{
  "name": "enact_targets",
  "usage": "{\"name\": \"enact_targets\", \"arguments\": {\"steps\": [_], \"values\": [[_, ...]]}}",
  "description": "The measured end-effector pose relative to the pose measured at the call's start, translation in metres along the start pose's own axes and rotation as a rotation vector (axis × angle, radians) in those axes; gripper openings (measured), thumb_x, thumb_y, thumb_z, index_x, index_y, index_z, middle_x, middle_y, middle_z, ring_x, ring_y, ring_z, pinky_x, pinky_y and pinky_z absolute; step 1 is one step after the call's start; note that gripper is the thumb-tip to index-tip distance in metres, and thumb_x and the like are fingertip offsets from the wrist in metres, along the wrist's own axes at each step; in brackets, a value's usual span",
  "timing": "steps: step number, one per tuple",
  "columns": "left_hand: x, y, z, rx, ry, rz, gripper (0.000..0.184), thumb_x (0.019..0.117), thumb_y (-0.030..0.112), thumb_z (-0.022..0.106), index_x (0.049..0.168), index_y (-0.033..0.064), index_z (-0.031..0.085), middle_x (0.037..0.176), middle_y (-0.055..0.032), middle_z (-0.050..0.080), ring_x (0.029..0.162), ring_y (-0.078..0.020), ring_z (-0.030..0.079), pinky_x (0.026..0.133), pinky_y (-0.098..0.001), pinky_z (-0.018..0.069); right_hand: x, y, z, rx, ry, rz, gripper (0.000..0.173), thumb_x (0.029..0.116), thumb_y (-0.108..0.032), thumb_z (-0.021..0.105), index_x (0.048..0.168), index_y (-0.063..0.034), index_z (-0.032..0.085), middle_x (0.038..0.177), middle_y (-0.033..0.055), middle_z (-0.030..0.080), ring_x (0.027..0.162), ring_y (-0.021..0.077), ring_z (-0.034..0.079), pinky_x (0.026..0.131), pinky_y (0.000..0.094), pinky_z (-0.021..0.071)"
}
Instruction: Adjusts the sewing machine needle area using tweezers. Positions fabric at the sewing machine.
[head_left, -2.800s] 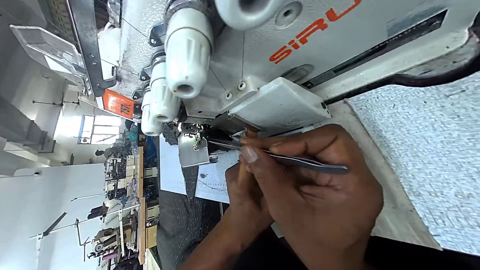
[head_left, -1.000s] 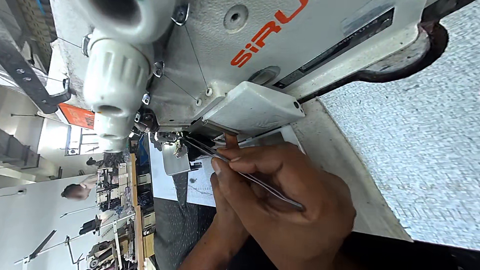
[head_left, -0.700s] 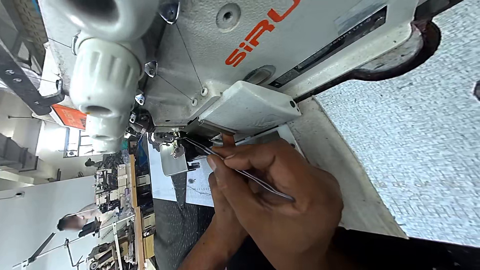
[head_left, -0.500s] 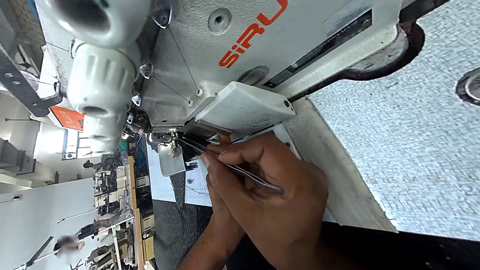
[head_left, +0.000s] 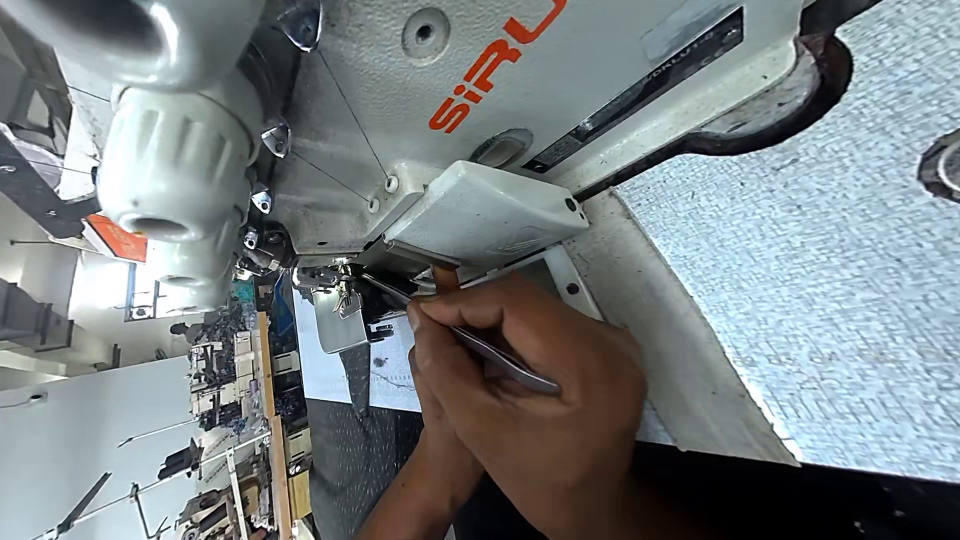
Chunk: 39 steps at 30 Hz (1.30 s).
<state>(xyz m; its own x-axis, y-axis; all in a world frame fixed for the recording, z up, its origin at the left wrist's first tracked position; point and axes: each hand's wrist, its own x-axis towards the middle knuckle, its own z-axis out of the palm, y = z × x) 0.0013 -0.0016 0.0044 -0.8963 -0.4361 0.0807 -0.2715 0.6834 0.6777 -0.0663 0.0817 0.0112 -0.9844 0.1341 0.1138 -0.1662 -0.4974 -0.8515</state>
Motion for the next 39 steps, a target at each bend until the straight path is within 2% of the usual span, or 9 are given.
{"name": "enact_targets", "arguments": {"steps": [4, 10, 16, 21, 26, 30, 32, 35, 39], "values": [[0.001, -0.004, -0.001, 0.092, 0.008, 0.092, 0.033, 0.1068, 0.025, 0.048, 0.121, -0.0015, 0.060, 0.090, -0.0026, 0.067, 0.088, -0.0028, 0.065, 0.084, -0.0218, 0.0546, -0.003, 0.001, -0.001, 0.020, 0.042, -0.020, 0.004, 0.0811, -0.002, 0.076, 0.084, -0.0044, 0.074, 0.076, -0.0028, 0.071, 0.067, -0.0009, 0.066, 0.056, 0.0123, 0.0557], [-0.001, -0.002, -0.001, 0.061, -0.003, 0.020, 0.042, 0.1059, 0.027, 0.048, 0.134, -0.0043, 0.053, 0.098, -0.0031, 0.067, 0.093, -0.0008, 0.064, 0.086, -0.0198, 0.0541, 0.001, -0.001, -0.002, 0.019, -0.021, 0.037, 0.006, 0.0819, -0.004, 0.077, 0.086, -0.0066, 0.073, 0.074, -0.0056, 0.068, 0.061, -0.0027, 0.062, 0.049, 0.0118, 0.0515], [-0.001, 0.001, 0.002, -0.218, 0.014, -0.086, 0.035, 0.1119, 0.034, 0.037, 0.128, 0.0087, 0.055, 0.101, 0.0020, 0.065, 0.096, -0.0016, 0.064, 0.084, -0.0209, 0.0552, 0.004, -0.002, -0.001, -0.034, -0.059, 0.063, 0.006, 0.0837, -0.008, 0.078, 0.087, -0.0092, 0.073, 0.072, -0.0081, 0.066, 0.060, -0.0042, 0.060, 0.047, 0.0115, 0.0493], [0.000, -0.002, -0.001, -0.025, 0.010, 0.038, 0.032, 0.1086, 0.030, 0.045, 0.127, 0.0050, 0.054, 0.096, 0.0011, 0.065, 0.090, -0.0020, 0.065, 0.082, -0.0213, 0.0559, 0.002, -0.002, -0.001, -0.004, -0.036, 0.048, 0.006, 0.0829, -0.005, 0.076, 0.086, -0.0080, 0.072, 0.071, -0.0069, 0.065, 0.059, -0.0030, 0.059, 0.047, 0.0120, 0.0488], [0.001, 0.001, 0.001, -0.057, -0.005, 0.036, 0.040, 0.1099, 0.025, 0.042, 0.140, 0.0020, 0.054, 0.092, -0.0001, 0.068, 0.082, -0.0022, 0.066, 0.077, -0.0210, 0.0571, -0.002, 0.000, -0.002, 0.062, 0.072, -0.022, 0.009, 0.0777, 0.001, 0.076, 0.083, -0.0045, 0.071, 0.078, -0.0018, 0.070, 0.065, -0.0001, 0.064, 0.054, 0.0127, 0.0547], [0.001, -0.004, -0.001, 0.016, -0.032, 0.037, 0.047, 0.1095, 0.030, 0.043, 0.151, 0.0070, 0.046, 0.094, -0.0002, 0.068, 0.083, -0.0032, 0.066, 0.078, -0.0228, 0.0574, -0.002, 0.000, -0.002, 0.041, 0.013, 0.001, 0.009, 0.0790, -0.002, 0.077, 0.085, -0.0063, 0.072, 0.076, -0.0043, 0.068, 0.061, -0.0010, 0.061, 0.048, 0.0130, 0.0508], [0.001, -0.004, 0.001, -0.010, -0.020, 0.004, 0.044, 0.1088, 0.028, 0.045, 0.146, 0.0057, 0.051, 0.087, 0.0006, 0.067, 0.077, -0.0037, 0.066, 0.072, -0.0228, 0.0579, -0.001, 0.000, -0.002, 0.014, -0.015, 0.003, 0.009, 0.0799, -0.002, 0.077, 0.086, -0.0069, 0.072, 0.075, -0.0053, 0.067, 0.059, -0.0018, 0.060, 0.047, 0.0128, 0.0499], [0.002, -0.005, 0.000, 0.027, -0.024, 0.065, 0.038, 0.0980, 0.017, 0.058, 0.131, -0.0005, 0.059, 0.091, 0.0001, 0.069, 0.083, -0.0035, 0.068, 0.075, -0.0230, 0.0583, 0.000, -0.001, -0.003, -0.011, -0.040, -0.007, 0.009, 0.0808, -0.003, 0.077, 0.086, -0.0072, 0.071, 0.073, -0.0059, 0.065, 0.058, -0.0025, 0.057, 0.045, 0.0123, 0.0467], [-0.009, -0.002, -0.007, 0.069, -0.068, 0.129, 0.022, 0.0934, 0.020, 0.065, 0.107, 0.0028, 0.063, 0.082, 0.0012, 0.063, 0.076, 0.0006, 0.063, 0.069, -0.0167, 0.0537, 0.001, -0.003, -0.004, -0.048, -0.047, -0.015, 0.010, 0.0809, -0.004, 0.078, 0.086, -0.0080, 0.071, 0.071, -0.0062, 0.065, 0.056, -0.0026, 0.057, 0.044, 0.0123, 0.0458]]}}
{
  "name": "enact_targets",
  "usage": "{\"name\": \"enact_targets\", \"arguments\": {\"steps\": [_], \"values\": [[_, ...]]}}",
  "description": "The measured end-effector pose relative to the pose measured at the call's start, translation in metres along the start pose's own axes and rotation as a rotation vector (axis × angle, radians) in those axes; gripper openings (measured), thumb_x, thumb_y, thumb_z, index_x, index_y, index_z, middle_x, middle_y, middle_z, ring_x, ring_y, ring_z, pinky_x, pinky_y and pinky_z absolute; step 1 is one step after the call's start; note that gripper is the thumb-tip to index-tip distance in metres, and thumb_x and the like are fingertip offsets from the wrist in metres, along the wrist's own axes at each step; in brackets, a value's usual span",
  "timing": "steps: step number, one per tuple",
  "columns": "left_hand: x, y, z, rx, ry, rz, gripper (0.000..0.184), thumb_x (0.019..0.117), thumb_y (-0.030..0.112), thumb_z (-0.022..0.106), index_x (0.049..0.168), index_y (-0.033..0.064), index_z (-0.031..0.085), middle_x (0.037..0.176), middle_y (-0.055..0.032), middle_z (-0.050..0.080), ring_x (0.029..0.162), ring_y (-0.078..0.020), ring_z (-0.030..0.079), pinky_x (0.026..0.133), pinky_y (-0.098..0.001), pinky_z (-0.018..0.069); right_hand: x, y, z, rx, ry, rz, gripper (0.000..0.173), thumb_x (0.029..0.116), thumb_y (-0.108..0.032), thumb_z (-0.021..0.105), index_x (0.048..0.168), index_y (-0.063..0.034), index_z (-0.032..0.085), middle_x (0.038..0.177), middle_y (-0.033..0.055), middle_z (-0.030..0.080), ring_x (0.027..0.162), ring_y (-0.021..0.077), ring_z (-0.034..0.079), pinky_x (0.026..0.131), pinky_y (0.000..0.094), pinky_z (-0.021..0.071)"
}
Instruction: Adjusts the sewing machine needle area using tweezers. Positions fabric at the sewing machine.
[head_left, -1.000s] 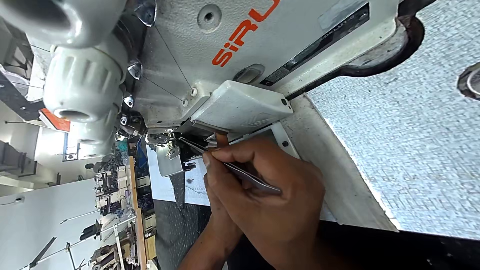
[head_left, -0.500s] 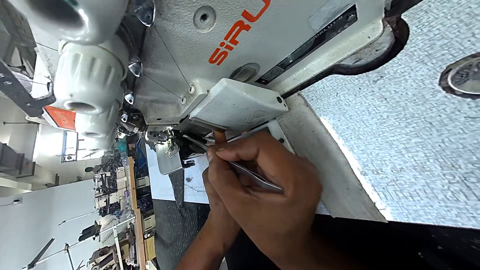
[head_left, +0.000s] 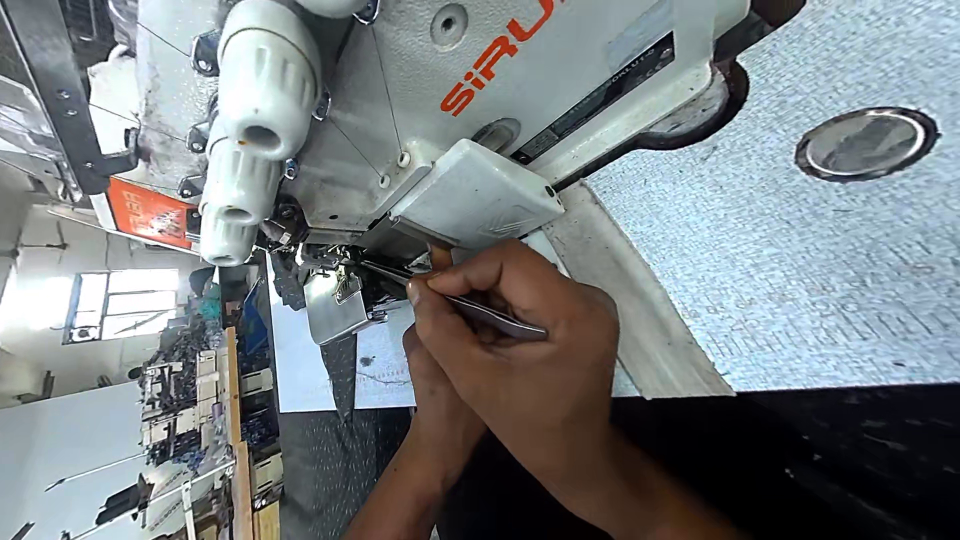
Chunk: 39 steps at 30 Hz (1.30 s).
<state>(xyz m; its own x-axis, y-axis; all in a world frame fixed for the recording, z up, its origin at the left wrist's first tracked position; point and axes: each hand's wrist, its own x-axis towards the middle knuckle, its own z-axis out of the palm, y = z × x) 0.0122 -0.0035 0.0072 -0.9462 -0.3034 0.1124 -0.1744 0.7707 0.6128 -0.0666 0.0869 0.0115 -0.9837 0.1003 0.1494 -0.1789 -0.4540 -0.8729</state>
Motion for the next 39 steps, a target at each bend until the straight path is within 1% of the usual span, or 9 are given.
{"name": "enact_targets", "arguments": {"steps": [5, 10, 16, 18, 20, 24, 27, 33, 39], "values": [[-0.002, 0.004, -0.003, -0.038, -0.035, -0.022, 0.036, 0.0988, 0.020, 0.060, 0.129, 0.0013, 0.057, 0.091, -0.0007, 0.064, 0.082, -0.0007, 0.064, 0.075, -0.0170, 0.0534, -0.004, 0.000, -0.003, -0.047, 0.032, -0.048, 0.010, 0.0769, -0.002, 0.074, 0.078, -0.0092, 0.068, 0.069, -0.0062, 0.061, 0.056, -0.0028, 0.055, 0.045, 0.0115, 0.0444], [0.000, 0.003, -0.002, -0.090, -0.030, -0.052, 0.035, 0.1002, 0.020, 0.059, 0.131, 0.0029, 0.057, 0.090, 0.0011, 0.065, 0.080, 0.0006, 0.064, 0.074, -0.0170, 0.0543, -0.004, 0.002, 0.001, 0.034, 0.037, -0.034, 0.010, 0.0781, 0.000, 0.076, 0.083, -0.0064, 0.070, 0.073, -0.0040, 0.067, 0.060, -0.0007, 0.060, 0.047, 0.0134, 0.0494], [-0.001, 0.002, 0.000, -0.173, -0.020, -0.087, 0.025, 0.1051, 0.022, 0.053, 0.125, 0.0076, 0.059, 0.090, 0.0026, 0.064, 0.081, -0.0001, 0.064, 0.073, -0.0173, 0.0545, -0.004, 0.002, -0.002, -0.042, 0.022, -0.053, 0.010, 0.0780, -0.002, 0.074, 0.078, -0.0094, 0.067, 0.069, -0.0058, 0.062, 0.057, -0.0021, 0.055, 0.045, 0.0123, 0.0440], [0.008, -0.002, 0.004, -0.139, 0.040, -0.011, 0.039, 0.1001, 0.014, 0.056, 0.137, 0.0026, 0.059, 0.096, -0.0006, 0.071, 0.087, -0.0023, 0.068, 0.079, -0.0201, 0.0577, -0.005, 0.000, -0.003, -0.020, 0.041, -0.080, 0.010, 0.0779, -0.002, 0.074, 0.077, -0.0091, 0.066, 0.070, -0.0052, 0.063, 0.060, -0.0012, 0.058, 0.048, 0.0126, 0.0474], [0.018, -0.003, 0.007, -0.144, 0.090, 0.091, 0.035, 0.0973, 0.012, 0.058, 0.130, -0.0010, 0.060, 0.094, -0.0018, 0.070, 0.086, -0.0019, 0.067, 0.078, -0.0200, 0.0576, -0.006, -0.003, -0.008, 0.020, 0.045, -0.138, 0.011, 0.0797, -0.001, 0.074, 0.079, -0.0078, 0.066, 0.076, -0.0022, 0.068, 0.068, 0.0026, 0.067, 0.055, 0.0152, 0.0556], [0.028, -0.002, 0.006, -0.255, 0.059, 0.243, 0.057, 0.0966, 0.010, 0.062, 0.150, 0.0016, 0.045, 0.108, -0.0018, 0.068, 0.088, 0.0035, 0.064, 0.081, -0.0151, 0.0540, -0.002, -0.015, -0.016, 0.094, 0.066, -0.267, 0.010, 0.0825, -0.001, 0.076, 0.086, -0.0051, 0.069, 0.082, 0.0018, 0.074, 0.074, 0.0094, 0.073, 0.062, 0.0222, 0.0637], [0.029, 0.005, 0.009, -0.300, 0.103, 0.230, 0.056, 0.0940, 0.004, 0.062, 0.148, 0.0015, 0.047, 0.088, 0.0011, 0.064, 0.068, 0.0049, 0.056, 0.064, -0.0114, 0.0499, 0.000, -0.020, -0.020, 0.105, 0.075, -0.305, 0.011, 0.0826, -0.002, 0.078, 0.087, -0.0052, 0.068, 0.083, 0.0014, 0.074, 0.074, 0.0104, 0.074, 0.067, 0.0255, 0.0665], [0.023, 0.000, 0.011, -0.271, 0.194, 0.289, 0.051, 0.0959, 0.009, 0.065, 0.146, 0.0084, 0.054, 0.068, 0.0065, 0.061, 0.056, 0.0016, 0.054, 0.054, -0.0148, 0.0496, 0.009, -0.017, -0.043, 0.100, -0.006, -0.298, 0.014, 0.0880, -0.012, 0.080, 0.095, -0.0086, 0.068, 0.088, -0.0029, 0.073, 0.075, 0.0053, 0.070, 0.064, 0.0180, 0.0610], [0.025, 0.002, 0.011, -0.275, 0.139, 0.236, 0.055, 0.0948, 0.006, 0.065, 0.147, 0.0023, 0.048, 0.069, 0.0053, 0.057, 0.055, 0.0005, 0.052, 0.051, -0.0138, 0.0464, 0.032, -0.023, -0.084, 0.189, -0.133, -0.216, 0.023, 0.0824, -0.020, 0.088, 0.097, -0.0135, 0.071, 0.088, -0.0071, 0.071, 0.072, 0.0052, 0.068, 0.060, 0.0177, 0.0595]]}}
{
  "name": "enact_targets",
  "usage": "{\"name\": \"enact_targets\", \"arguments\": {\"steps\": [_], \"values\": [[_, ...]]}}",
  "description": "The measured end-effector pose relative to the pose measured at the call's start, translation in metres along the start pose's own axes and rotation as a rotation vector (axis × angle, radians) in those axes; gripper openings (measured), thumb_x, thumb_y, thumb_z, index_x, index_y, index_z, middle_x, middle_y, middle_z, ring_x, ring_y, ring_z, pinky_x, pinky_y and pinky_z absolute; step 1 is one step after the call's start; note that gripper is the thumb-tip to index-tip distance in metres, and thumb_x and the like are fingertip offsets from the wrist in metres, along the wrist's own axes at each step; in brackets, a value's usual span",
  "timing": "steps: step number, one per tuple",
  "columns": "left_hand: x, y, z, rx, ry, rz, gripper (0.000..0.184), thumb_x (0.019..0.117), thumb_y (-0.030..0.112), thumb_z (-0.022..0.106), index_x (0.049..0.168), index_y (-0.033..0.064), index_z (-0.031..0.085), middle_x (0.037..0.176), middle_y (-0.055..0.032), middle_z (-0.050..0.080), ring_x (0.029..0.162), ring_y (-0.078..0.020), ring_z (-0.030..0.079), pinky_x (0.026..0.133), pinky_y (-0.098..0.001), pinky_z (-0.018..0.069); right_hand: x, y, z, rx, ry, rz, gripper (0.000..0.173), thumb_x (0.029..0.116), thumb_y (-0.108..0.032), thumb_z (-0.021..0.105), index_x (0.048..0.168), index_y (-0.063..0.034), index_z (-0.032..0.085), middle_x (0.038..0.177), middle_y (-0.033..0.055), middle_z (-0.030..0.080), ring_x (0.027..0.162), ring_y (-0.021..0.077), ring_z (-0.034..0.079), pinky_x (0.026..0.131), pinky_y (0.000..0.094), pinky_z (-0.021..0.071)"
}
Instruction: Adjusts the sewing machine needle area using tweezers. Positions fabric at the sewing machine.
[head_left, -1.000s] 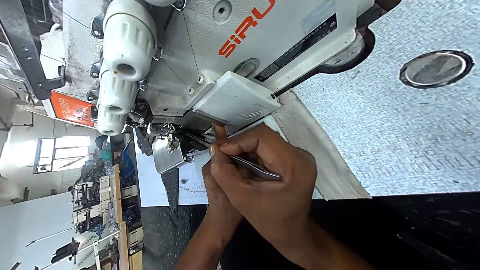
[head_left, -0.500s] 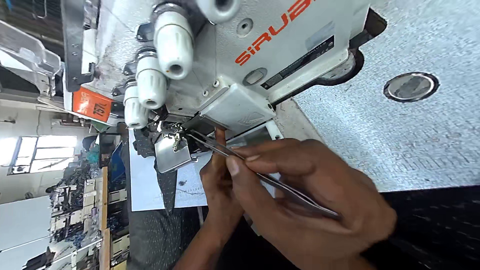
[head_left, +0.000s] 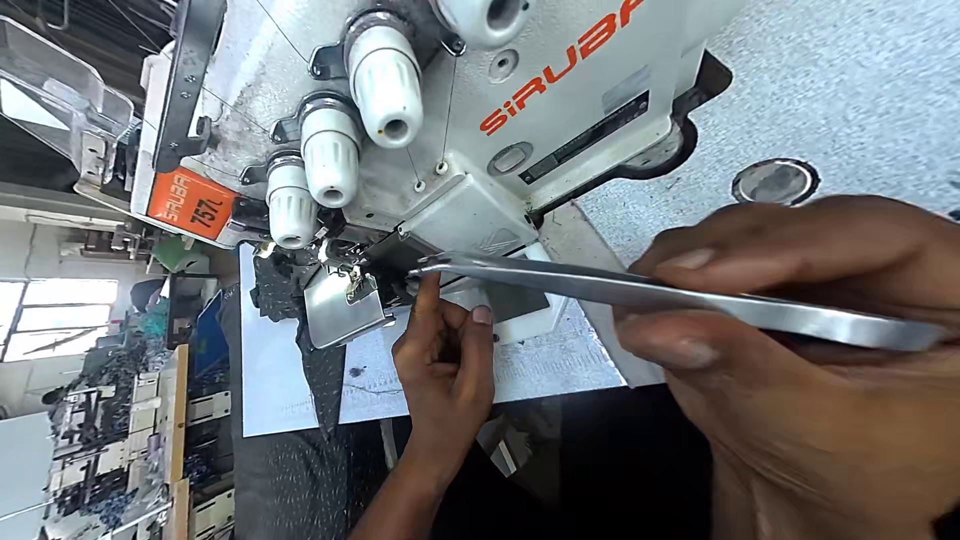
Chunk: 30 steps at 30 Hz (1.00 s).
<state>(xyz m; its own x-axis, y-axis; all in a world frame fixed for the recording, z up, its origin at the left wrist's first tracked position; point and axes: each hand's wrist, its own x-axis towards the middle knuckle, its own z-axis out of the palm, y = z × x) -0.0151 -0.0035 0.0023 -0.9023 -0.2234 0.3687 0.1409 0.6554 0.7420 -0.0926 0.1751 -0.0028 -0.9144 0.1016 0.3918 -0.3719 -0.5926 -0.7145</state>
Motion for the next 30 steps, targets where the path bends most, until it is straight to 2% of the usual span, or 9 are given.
{"name": "enact_targets", "arguments": {"steps": [3, 4, 7, 9, 11, 15, 21, 26, 30], "values": [[0.000, 0.001, -0.001, -0.018, -0.015, -0.020, 0.066, 0.0940, 0.002, 0.065, 0.155, 0.0024, 0.041, 0.070, 0.0035, 0.059, 0.054, -0.0003, 0.051, 0.050, -0.0140, 0.0451, 0.003, 0.002, -0.011, 0.089, -0.026, -0.005, 0.017, 0.0850, -0.023, 0.085, 0.091, -0.0146, 0.072, 0.085, -0.0059, 0.068, 0.071, 0.0077, 0.066, 0.059, 0.0204, 0.0580], [0.001, 0.001, -0.001, -0.027, -0.015, -0.022, 0.066, 0.0939, 0.001, 0.065, 0.155, 0.0023, 0.042, 0.069, 0.0033, 0.057, 0.053, -0.0008, 0.049, 0.048, -0.0143, 0.0438, 0.003, 0.005, -0.013, 0.110, -0.017, -0.004, 0.016, 0.0915, -0.029, 0.079, 0.087, -0.0165, 0.069, 0.082, -0.0060, 0.066, 0.070, 0.0091, 0.066, 0.060, 0.0224, 0.0582], [0.002, 0.000, -0.003, -0.082, -0.014, -0.037, 0.064, 0.0943, 0.001, 0.065, 0.155, 0.0029, 0.044, 0.067, 0.0026, 0.055, 0.051, -0.0019, 0.046, 0.047, -0.0151, 0.0417, 0.005, 0.008, -0.007, 0.132, 0.047, 0.042, 0.041, 0.1104, -0.036, 0.044, 0.077, -0.0166, 0.058, 0.076, -0.0029, 0.060, 0.072, 0.0164, 0.065, 0.071, 0.0352, 0.0610], [0.002, -0.001, -0.002, -0.111, -0.011, -0.041, 0.064, 0.0940, 0.001, 0.066, 0.155, 0.0031, 0.045, 0.068, 0.0028, 0.055, 0.052, -0.0019, 0.047, 0.048, -0.0150, 0.0429, 0.008, -0.004, 0.004, -0.010, 0.011, 0.131, 0.039, 0.1127, -0.037, 0.037, 0.087, -0.0162, 0.058, 0.081, -0.0029, 0.062, 0.071, 0.0145, 0.068, 0.067, 0.0337, 0.0647], [0.002, -0.002, -0.002, -0.129, -0.006, -0.048, 0.064, 0.0938, 0.001, 0.066, 0.154, 0.0027, 0.045, 0.068, 0.0029, 0.054, 0.052, -0.0025, 0.046, 0.047, -0.0158, 0.0426, 0.011, -0.013, 0.021, -0.388, -0.035, 0.162, 0.031, 0.1125, -0.033, 0.041, 0.100, -0.0129, 0.061, 0.076, -0.0042, 0.059, 0.055, 0.0063, 0.058, 0.045, 0.0225, 0.0524], [0.002, -0.004, -0.002, -0.163, -0.007, -0.054, 0.066, 0.0938, 0.001, 0.065, 0.156, 0.0049, 0.043, 0.069, 0.0022, 0.053, 0.054, -0.0047, 0.048, 0.049, -0.0187, 0.0451, 0.013, -0.010, 0.046, -0.945, -0.179, 0.039, 0.032, 0.1033, -0.030, 0.062, 0.127, -0.0115, 0.071, 0.104, 0.0025, 0.064, 0.070, 0.0068, 0.055, 0.057, 0.0236, 0.0447], [0.002, -0.005, -0.003, -0.206, -0.013, -0.076, 0.066, 0.0940, 0.004, 0.066, 0.156, 0.0068, 0.044, 0.067, 0.0029, 0.053, 0.052, -0.0057, 0.048, 0.046, -0.0200, 0.0439, 0.011, -0.001, 0.061, -1.101, -0.141, -0.025, 0.023, 0.1012, -0.015, 0.063, 0.121, -0.0090, 0.074, 0.102, 0.0043, 0.071, 0.071, 0.0087, 0.061, 0.059, 0.0255, 0.0502], [0.003, -0.005, -0.003, -0.206, -0.019, -0.078, 0.064, 0.0951, 0.009, 0.066, 0.156, 0.0091, 0.046, 0.065, 0.0037, 0.052, 0.049, -0.0069, 0.046, 0.043, -0.0221, 0.0423, 0.013, -0.007, 0.062, -1.205, -0.214, -0.034, 0.024, 0.1034, -0.017, 0.061, 0.122, -0.0083, 0.073, 0.098, 0.0070, 0.070, 0.071, 0.0157, 0.063, 0.059, 0.0332, 0.0517], [0.002, -0.005, -0.002, -0.120, -0.021, -0.034, 0.062, 0.0963, 0.015, 0.065, 0.155, 0.0097, 0.047, 0.066, 0.0050, 0.055, 0.049, -0.0065, 0.047, 0.044, -0.0240, 0.0446, 0.008, -0.018, 0.058, -1.239, -0.282, -0.059, 0.034, 0.1067, -0.029, 0.054, 0.126, -0.0056, 0.070, 0.101, 0.0085, 0.070, 0.073, 0.0190, 0.065, 0.061, 0.0387, 0.0550]]}}
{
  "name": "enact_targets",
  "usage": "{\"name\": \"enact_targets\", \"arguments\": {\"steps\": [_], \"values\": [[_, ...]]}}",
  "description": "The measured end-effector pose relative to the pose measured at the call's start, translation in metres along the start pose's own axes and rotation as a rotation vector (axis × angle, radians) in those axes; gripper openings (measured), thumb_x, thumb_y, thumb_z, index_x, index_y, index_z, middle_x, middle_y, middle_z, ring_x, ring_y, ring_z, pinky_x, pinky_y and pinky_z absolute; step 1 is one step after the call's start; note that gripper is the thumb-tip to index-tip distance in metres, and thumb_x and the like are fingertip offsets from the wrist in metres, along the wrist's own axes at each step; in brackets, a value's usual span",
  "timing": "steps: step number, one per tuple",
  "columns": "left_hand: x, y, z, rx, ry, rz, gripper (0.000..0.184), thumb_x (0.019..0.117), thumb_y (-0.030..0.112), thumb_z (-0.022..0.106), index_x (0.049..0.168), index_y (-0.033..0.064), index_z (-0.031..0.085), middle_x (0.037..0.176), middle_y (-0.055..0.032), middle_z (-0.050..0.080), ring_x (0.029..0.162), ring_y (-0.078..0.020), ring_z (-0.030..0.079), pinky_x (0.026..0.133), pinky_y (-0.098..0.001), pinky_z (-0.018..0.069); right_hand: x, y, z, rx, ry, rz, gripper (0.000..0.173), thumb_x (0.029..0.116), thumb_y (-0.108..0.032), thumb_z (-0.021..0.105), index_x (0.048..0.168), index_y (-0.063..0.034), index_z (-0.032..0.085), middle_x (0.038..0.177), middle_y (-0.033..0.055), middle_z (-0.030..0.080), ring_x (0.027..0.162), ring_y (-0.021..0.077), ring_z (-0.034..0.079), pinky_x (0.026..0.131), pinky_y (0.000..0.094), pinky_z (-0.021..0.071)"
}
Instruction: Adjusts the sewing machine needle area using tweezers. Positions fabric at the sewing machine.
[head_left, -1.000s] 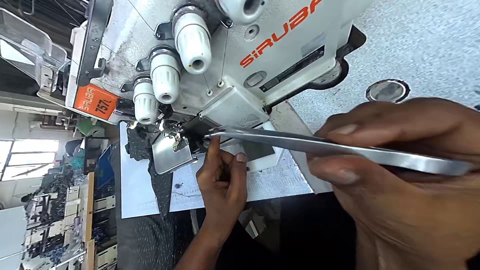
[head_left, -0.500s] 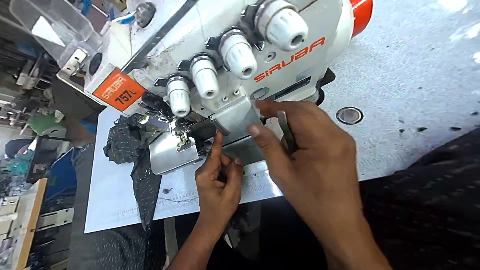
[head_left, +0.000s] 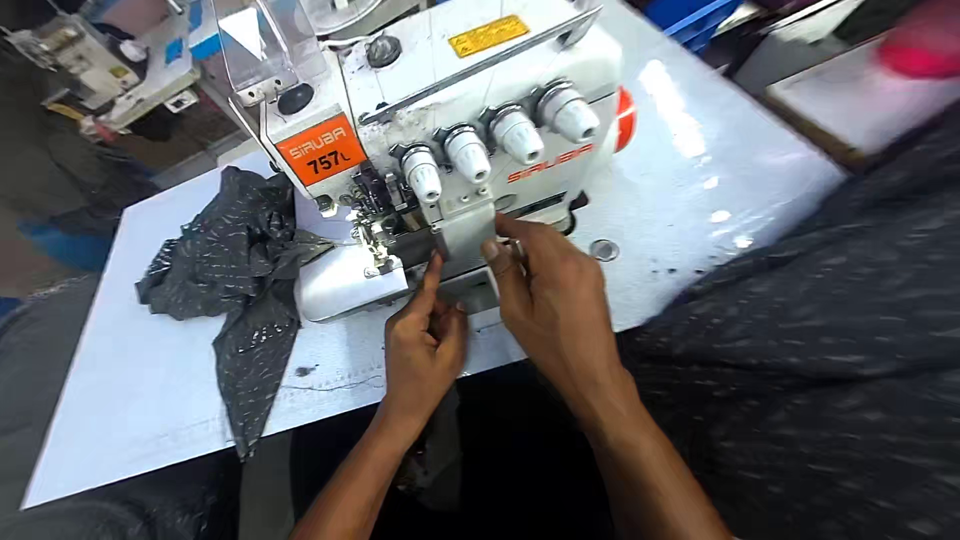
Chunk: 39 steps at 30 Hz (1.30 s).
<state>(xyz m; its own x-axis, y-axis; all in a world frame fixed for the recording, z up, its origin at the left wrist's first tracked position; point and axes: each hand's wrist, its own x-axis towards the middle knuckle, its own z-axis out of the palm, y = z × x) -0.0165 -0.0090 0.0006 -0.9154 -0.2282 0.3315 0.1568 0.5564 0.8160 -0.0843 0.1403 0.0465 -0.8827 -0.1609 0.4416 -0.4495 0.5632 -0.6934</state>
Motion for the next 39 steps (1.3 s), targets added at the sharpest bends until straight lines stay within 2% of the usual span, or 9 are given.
{"name": "enact_targets", "arguments": {"steps": [4, 6, 11, 17, 20, 24, 31, 36, 39], "values": [[-0.022, 0.004, -0.013, 0.002, 0.042, 0.152, 0.046, 0.0996, 0.019, 0.063, 0.144, 0.0081, 0.058, 0.069, 0.0054, 0.059, 0.053, -0.0031, 0.050, 0.049, -0.0216, 0.0465, -0.027, -0.021, -0.037, 0.291, 0.226, -0.101, 0.040, 0.1122, -0.028, 0.038, 0.103, -0.0036, 0.068, 0.094, 0.0038, 0.064, 0.070, 0.0075, 0.060, 0.059, 0.0234, 0.0529], [-0.045, 0.012, -0.025, -0.108, 0.050, 0.137, 0.046, 0.1002, 0.023, 0.062, 0.141, 0.0030, 0.059, 0.075, 0.0038, 0.062, 0.058, -0.0029, 0.053, 0.052, -0.0195, 0.0482, -0.037, -0.026, -0.048, 0.486, 0.236, -0.122, 0.049, 0.1140, -0.035, 0.028, 0.091, -0.0070, 0.062, 0.088, 0.0023, 0.064, 0.081, 0.0111, 0.066, 0.072, 0.0288, 0.0584], [-0.070, 0.019, -0.062, -0.219, -0.265, 0.154, 0.060, 0.1074, 0.051, 0.044, 0.151, 0.0093, 0.048, 0.135, -0.0045, 0.063, 0.122, -0.0165, 0.061, 0.103, -0.0388, 0.0531, -0.058, -0.053, -0.021, 0.676, -0.005, -0.187, 0.061, 0.1122, -0.048, 0.021, 0.088, -0.0079, 0.060, 0.092, 0.0033, 0.065, 0.095, 0.0124, 0.065, 0.085, 0.0314, 0.0565], [-0.078, 0.026, -0.107, -0.392, -0.306, -0.010, 0.029, 0.1079, 0.026, 0.050, 0.124, 0.0132, 0.072, 0.091, 0.0019, 0.069, 0.076, -0.0096, 0.064, 0.064, -0.0240, 0.0543, -0.067, -0.073, 0.015, 0.909, -0.038, -0.092, 0.057, 0.1114, -0.050, 0.020, 0.100, -0.0129, 0.061, 0.098, 0.0023, 0.068, 0.098, 0.0159, 0.067, 0.086, 0.0355, 0.0575], [-0.084, 0.015, -0.119, -0.496, -0.308, -0.064, 0.031, 0.1103, 0.026, 0.045, 0.123, 0.0127, 0.070, 0.087, -0.0034, 0.068, 0.074, -0.0168, 0.066, 0.069, -0.0325, 0.0604, -0.089, -0.097, -0.003, 0.699, -0.332, -0.128, 0.030, 0.1101, -0.026, 0.044, 0.132, -0.0073, 0.052, 0.119, 0.0058, 0.066, 0.100, 0.0159, 0.067, 0.082, 0.0342, 0.0605], [-0.101, 0.006, -0.122, -0.462, -0.292, 0.007, 0.029, 0.1112, 0.026, 0.043, 0.114, 0.0114, 0.068, 0.083, -0.0002, 0.068, 0.067, -0.0129, 0.064, 0.062, -0.0285, 0.0579, -0.107, -0.105, -0.006, 0.491, -0.424, -0.205, 0.022, 0.1016, -0.011, 0.064, 0.122, -0.0043, 0.062, 0.111, 0.0059, 0.066, 0.078, 0.0129, 0.067, 0.068, 0.0301, 0.0631], [-0.124, -0.011, -0.125, 0.170, -0.037, 0.312, 0.023, 0.1044, 0.013, 0.047, 0.106, 0.0081, 0.069, 0.082, -0.0007, 0.066, 0.073, -0.0117, 0.066, 0.069, -0.0299, 0.0592, -0.132, -0.118, -0.001, 0.300, -0.238, -0.317, 0.015, 0.1048, -0.019, 0.059, 0.117, -0.0090, 0.060, 0.090, -0.0029, 0.069, 0.074, 0.0061, 0.064, 0.067, 0.0249, 0.0577], [-0.130, -0.017, -0.193, 0.306, 0.032, 0.144, 0.032, 0.1046, 0.016, 0.044, 0.118, 0.0024, 0.069, 0.088, -0.0125, 0.071, 0.073, -0.0266, 0.069, 0.067, -0.0512, 0.0588, -0.073, -0.093, -0.055, 0.111, -0.148, -0.408, 0.027, 0.1050, -0.010, 0.051, 0.126, 0.0044, 0.058, 0.104, 0.0102, 0.072, 0.092, 0.0152, 0.072, 0.086, 0.0372, 0.0624], [-0.152, -0.038, -0.249, 0.245, 0.131, -0.035, 0.046, 0.1097, 0.027, 0.039, 0.144, -0.0005, 0.052, 0.105, -0.0194, 0.068, 0.077, -0.0239, 0.065, 0.067, -0.0452, 0.0562, -0.015, -0.040, -0.075, -0.069, -0.233, -0.441, 0.026, 0.1028, -0.005, 0.053, 0.125, 0.0058, 0.061, 0.109, 0.0166, 0.068, 0.095, 0.0221, 0.070, 0.089, 0.0412, 0.0604]]}}
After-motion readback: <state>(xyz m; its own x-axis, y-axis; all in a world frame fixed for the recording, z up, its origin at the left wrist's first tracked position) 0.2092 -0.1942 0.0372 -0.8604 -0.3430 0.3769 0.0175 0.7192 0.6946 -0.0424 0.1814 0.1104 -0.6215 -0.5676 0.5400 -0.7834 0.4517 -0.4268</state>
